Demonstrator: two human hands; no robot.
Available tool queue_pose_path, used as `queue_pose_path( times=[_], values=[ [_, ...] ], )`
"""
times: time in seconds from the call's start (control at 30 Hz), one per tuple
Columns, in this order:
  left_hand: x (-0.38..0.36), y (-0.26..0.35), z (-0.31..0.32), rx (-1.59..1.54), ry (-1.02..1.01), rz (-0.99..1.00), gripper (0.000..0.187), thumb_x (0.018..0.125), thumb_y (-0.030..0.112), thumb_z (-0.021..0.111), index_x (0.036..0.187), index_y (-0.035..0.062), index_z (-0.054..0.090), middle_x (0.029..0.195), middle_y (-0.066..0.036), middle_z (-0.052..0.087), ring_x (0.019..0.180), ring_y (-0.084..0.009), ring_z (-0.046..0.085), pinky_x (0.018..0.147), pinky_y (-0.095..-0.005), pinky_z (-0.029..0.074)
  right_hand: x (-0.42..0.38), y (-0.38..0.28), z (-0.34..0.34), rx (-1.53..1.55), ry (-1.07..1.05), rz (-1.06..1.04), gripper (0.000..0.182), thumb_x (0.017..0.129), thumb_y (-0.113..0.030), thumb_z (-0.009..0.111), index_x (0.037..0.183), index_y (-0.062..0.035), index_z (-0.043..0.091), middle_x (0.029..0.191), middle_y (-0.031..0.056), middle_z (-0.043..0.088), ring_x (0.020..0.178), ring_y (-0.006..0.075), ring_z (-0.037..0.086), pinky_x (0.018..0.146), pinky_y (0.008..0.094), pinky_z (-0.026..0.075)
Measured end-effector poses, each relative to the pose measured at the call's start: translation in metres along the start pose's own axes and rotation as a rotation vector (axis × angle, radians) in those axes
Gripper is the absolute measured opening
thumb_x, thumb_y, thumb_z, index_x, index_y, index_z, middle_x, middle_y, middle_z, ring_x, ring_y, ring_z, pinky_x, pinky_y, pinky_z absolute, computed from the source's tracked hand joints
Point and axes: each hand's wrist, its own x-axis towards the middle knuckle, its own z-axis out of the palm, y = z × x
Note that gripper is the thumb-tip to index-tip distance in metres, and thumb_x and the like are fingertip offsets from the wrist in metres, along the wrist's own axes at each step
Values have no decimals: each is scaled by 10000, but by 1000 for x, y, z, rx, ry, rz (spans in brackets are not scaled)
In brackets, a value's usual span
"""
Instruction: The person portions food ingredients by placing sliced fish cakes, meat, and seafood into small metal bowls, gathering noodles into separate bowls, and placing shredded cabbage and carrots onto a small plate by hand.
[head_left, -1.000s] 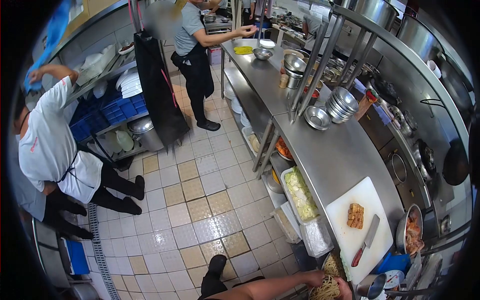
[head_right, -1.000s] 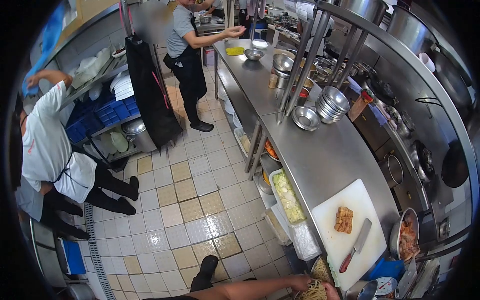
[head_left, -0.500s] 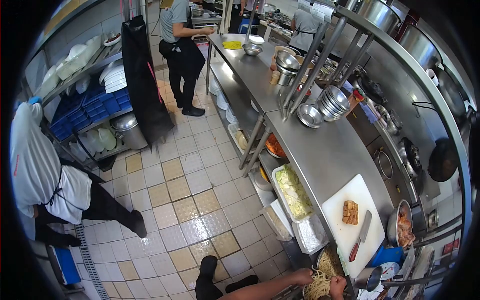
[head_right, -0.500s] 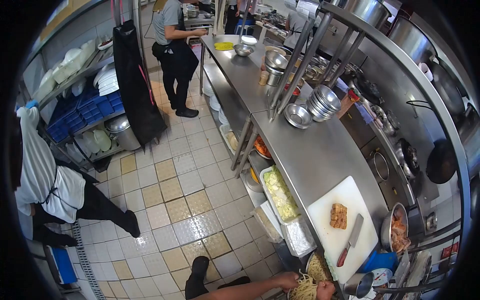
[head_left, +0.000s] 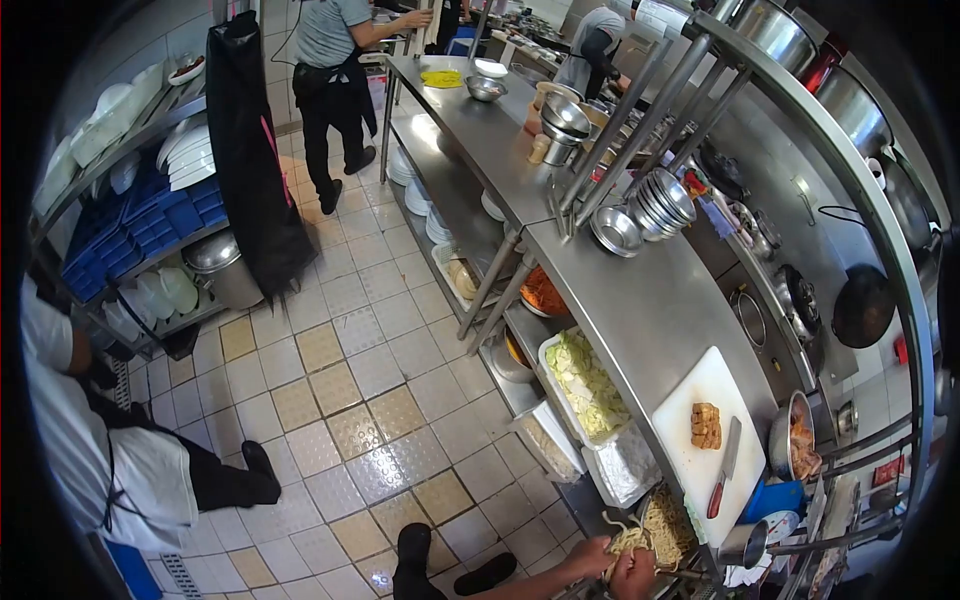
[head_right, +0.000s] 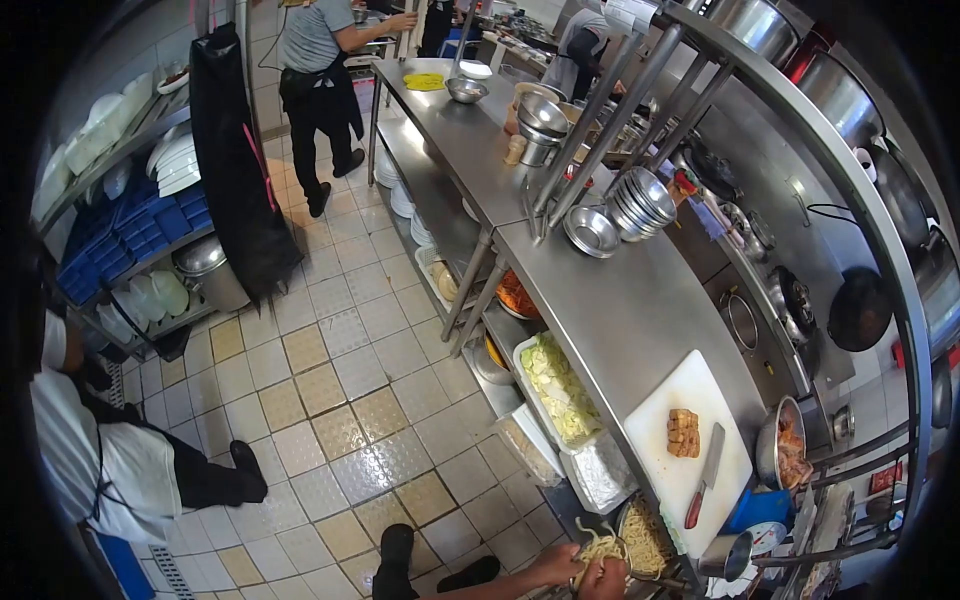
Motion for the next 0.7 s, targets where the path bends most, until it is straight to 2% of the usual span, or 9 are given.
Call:
queue_pose_path(
  times=[0.07, 0.13, 0.2, 0.37, 0.43, 0.47, 0.53, 0.6, 0.7],
  values=[
    [-9, -10, -16, 92, 74, 33, 270, 807, 281, 598, 823, 22, 521, 630, -101, 594, 529, -185, 633, 536, -335, 503, -3, -9, 18, -48, 56, -162, 406, 973, -324, 467, 1122, 38, 573, 1120, 278, 550, 1022, 425, 522, 899, 463, 427],
    [-19, -21, -26, 97, 134, 74, 262, 811, 283, 595, 841, 30, 535, 638, -87, 606, 541, -179, 642, 525, -323, 500, -2, -19, 34, -15, 78, -128, 393, 979, -320, 453, 1117, 33, 556, 1094, 276, 527, 984, 423, 510, 867, 468, 423],
    [-29, -31, -42, 50, 96, -32, 378, 796, 387, 566, 897, 24, 558, 834, -191, 631, 815, -370, 624, 691, -424, 487, -8, -38, 43, -47, 40, -240, 354, 985, -287, 441, 1107, 36, 520, 1054, 256, 493, 928, 407, 490, 836, 473, 409],
    [-48, -57, -66, -90, 166, -18, 321, 806, 337, 597, 870, 26, 545, 724, -134, 623, 670, -258, 654, 630, -388, 499, -10, -71, 55, -54, 139, -470, 296, 994, -225, 417, 1061, 55, 485, 997, 247, 459, 896, 396, 457, 815, 465, 388],
    [-52, -67, -75, 85, 252, 62, 263, 816, 270, 612, 833, 20, 534, 649, -86, 599, 568, -170, 639, 550, -340, 501, -14, -63, 67, 0, 34, -498, 250, 985, -188, 418, 1019, 48, 491, 966, 242, 451, 855, 394, 439, 788, 488, 369],
    [-57, -70, -77, 86, 250, 64, 263, 816, 270, 612, 833, 20, 534, 649, -86, 599, 568, -170, 639, 550, -340, 501, -14, -60, 72, 27, -18, -513, 228, 981, -169, 419, 999, 45, 494, 950, 240, 447, 834, 393, 430, 774, 500, 359],
    [-74, -62, -82, 64, 374, 99, 202, 879, 120, 581, 1056, 25, 601, 827, -79, 632, 652, -136, 593, 538, -284, 470, -13, -66, 74, 26, -47, -479, 230, 975, -170, 426, 1014, 45, 499, 962, 242, 456, 848, 398, 436, 780, 502, 363],
    [-61, -97, -77, 58, 400, 147, 221, 879, 146, 595, 1061, 21, 595, 780, -80, 626, 605, -140, 584, 517, -298, 472, -12, -73, 76, 12, -59, -427, 234, 968, -170, 434, 1029, 45, 504, 973, 244, 465, 862, 402, 441, 785, 505, 367],
    [-64, -99, -82, 49, 468, 227, 256, 874, 182, 614, 1065, 13, 588, 699, -83, 610, 537, -145, 567, 489, -320, 476, -10, -82, 80, -6, -80, -357, 244, 959, -171, 444, 1051, 45, 511, 990, 246, 478, 883, 408, 450, 794, 509, 373]
  ],
)
